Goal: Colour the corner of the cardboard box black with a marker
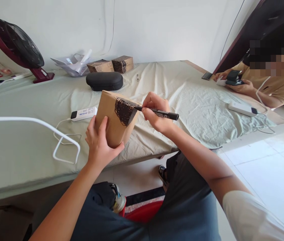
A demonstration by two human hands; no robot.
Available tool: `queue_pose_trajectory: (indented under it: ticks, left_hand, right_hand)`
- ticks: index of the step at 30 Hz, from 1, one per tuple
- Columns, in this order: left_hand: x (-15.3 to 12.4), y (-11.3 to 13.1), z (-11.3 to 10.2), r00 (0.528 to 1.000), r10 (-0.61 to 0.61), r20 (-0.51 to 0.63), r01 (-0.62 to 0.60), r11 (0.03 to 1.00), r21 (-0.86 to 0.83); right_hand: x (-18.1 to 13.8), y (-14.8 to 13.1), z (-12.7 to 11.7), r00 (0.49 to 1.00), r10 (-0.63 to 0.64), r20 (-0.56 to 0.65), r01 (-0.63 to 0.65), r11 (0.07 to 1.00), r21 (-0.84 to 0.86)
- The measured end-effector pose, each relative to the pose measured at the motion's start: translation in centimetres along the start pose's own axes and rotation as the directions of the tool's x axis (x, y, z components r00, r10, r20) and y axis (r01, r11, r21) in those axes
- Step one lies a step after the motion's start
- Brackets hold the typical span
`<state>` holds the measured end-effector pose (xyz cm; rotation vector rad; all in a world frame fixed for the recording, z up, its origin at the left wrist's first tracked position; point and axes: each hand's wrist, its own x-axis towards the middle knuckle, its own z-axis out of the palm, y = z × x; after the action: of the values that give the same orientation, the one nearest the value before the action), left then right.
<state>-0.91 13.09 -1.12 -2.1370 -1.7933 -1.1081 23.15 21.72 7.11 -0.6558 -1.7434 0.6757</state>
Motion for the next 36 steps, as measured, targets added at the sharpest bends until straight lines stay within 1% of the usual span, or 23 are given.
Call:
queue_pose_trajectory:
  ticks: [3, 6, 8, 10, 14, 16, 20, 25, 28, 32, 36]
  left_hand:
    - [-0.1, -0.4, 0.0, 0.999, 0.038, 0.01, -0.037, 0.998, -0.052]
    - [-0.2, -0.9, 0.0, 0.995, 0.093, 0.027, -0.09, 0.991, -0.094]
    - [-0.2, -1.2, -0.1, 0.992, 0.12, 0.04, -0.115, 0.988, -0.103]
    - [-0.2, -1.4, -0.1, 0.988, 0.148, 0.049, -0.143, 0.984, -0.105]
    - [-0.2, -1.8, -0.3, 0.975, 0.216, 0.052, -0.209, 0.971, -0.116]
    - [-0.2, -1.9, -0.4, 0.972, 0.232, 0.048, -0.224, 0.967, -0.123]
    - [-0.2, -2.3, -0.4, 0.966, 0.255, 0.036, -0.249, 0.959, -0.133]
    - [-0.2, -2.7, -0.4, 0.964, 0.264, 0.043, -0.258, 0.959, -0.116]
    - [-0.2, -2.9, -0.3, 0.965, 0.259, 0.047, -0.253, 0.962, -0.101]
    - [-0.2, -3.2, -0.4, 0.963, 0.265, 0.046, -0.258, 0.959, -0.119]
    - [-0.2, -3.6, -0.4, 0.972, 0.229, 0.061, -0.22, 0.968, -0.118]
  right_hand:
    - [0.1, 0.3, 0.0, 0.998, 0.068, 0.011, -0.068, 0.996, 0.052]
    - [0.5, 0.5, -0.2, 0.992, 0.122, 0.009, -0.122, 0.975, 0.184]
    - [0.7, 0.5, -0.4, 0.99, 0.138, 0.002, -0.134, 0.956, 0.261]
    - [1.0, 0.4, -0.6, 0.987, 0.159, 0.018, -0.158, 0.944, 0.29]
    - [1.2, 0.0, -0.8, 0.976, 0.196, 0.089, -0.215, 0.926, 0.312]
    - [1.2, -0.1, -0.7, 0.976, 0.195, 0.099, -0.218, 0.917, 0.333]
    - [1.3, -0.1, -0.6, 0.978, 0.199, 0.069, -0.21, 0.915, 0.346]
    - [1.5, 0.0, -0.8, 0.962, 0.267, 0.058, -0.272, 0.907, 0.321]
    - [1.6, 0.1, -0.9, 0.961, 0.27, 0.056, -0.272, 0.901, 0.338]
    - [1.6, 0.1, -0.8, 0.953, 0.292, 0.079, -0.299, 0.878, 0.374]
    - [1.7, 0.2, -0.7, 0.94, 0.322, 0.109, -0.338, 0.852, 0.399]
